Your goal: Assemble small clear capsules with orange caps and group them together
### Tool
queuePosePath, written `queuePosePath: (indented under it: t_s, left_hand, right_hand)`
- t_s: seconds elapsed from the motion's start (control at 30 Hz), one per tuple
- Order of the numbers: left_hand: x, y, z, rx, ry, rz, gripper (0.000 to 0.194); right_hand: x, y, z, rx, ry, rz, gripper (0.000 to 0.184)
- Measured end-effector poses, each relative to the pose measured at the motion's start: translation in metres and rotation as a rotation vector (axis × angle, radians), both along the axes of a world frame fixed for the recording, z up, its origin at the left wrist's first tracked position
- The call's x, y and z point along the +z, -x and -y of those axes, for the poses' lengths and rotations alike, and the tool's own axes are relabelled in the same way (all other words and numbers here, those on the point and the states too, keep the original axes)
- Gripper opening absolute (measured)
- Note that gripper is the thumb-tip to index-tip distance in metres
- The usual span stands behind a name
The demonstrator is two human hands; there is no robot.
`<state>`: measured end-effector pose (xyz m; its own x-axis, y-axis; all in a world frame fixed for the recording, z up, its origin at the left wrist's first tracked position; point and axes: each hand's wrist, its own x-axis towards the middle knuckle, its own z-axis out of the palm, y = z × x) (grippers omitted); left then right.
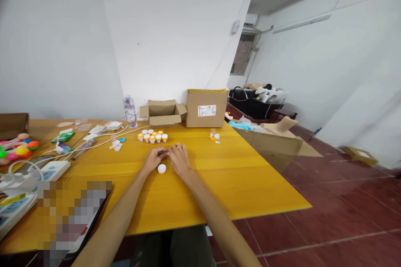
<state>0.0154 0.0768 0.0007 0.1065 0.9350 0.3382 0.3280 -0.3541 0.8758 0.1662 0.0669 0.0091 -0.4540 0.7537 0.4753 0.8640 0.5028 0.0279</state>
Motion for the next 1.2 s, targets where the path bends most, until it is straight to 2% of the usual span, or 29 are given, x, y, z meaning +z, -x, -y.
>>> queuePosePath:
  t_s: [0.33, 0.47, 0.6, 0.7, 0.87, 1.2]
  left_hand:
    - [-0.002, -0.004, 0.002, -0.014, 0.098, 0.273, 0.013]
    - [-0.003, -0.003, 0.0, -0.036, 0.135, 0.343, 0.02]
    - [-0.001, -0.003, 0.0, -0.057, 0.159, 0.389, 0.027]
    - [0.002, -0.003, 0.003, -0.034, 0.166, 0.402, 0.022]
    - [0.007, 0.0, 0.01, 0.029, 0.16, 0.407, 0.014]
    - [0.006, -0.002, 0.01, 0.013, 0.168, 0.409, 0.019]
  right_hand:
    - [-0.006, 0.003, 0.004, -0.059, 0.123, -0.188, 0.03]
    - [-0.007, -0.001, 0.003, 0.029, 0.131, -0.313, 0.034]
    - [-0.009, -0.006, -0.001, 0.169, 0.137, -0.54, 0.034]
    - [-0.012, -0.009, -0.004, 0.242, 0.214, -0.715, 0.032]
    - [-0.017, -0.009, -0.008, 0.282, 0.373, -0.956, 0.024]
    - [-0.016, -0.006, -0.005, 0.315, 0.438, -1.072, 0.024]
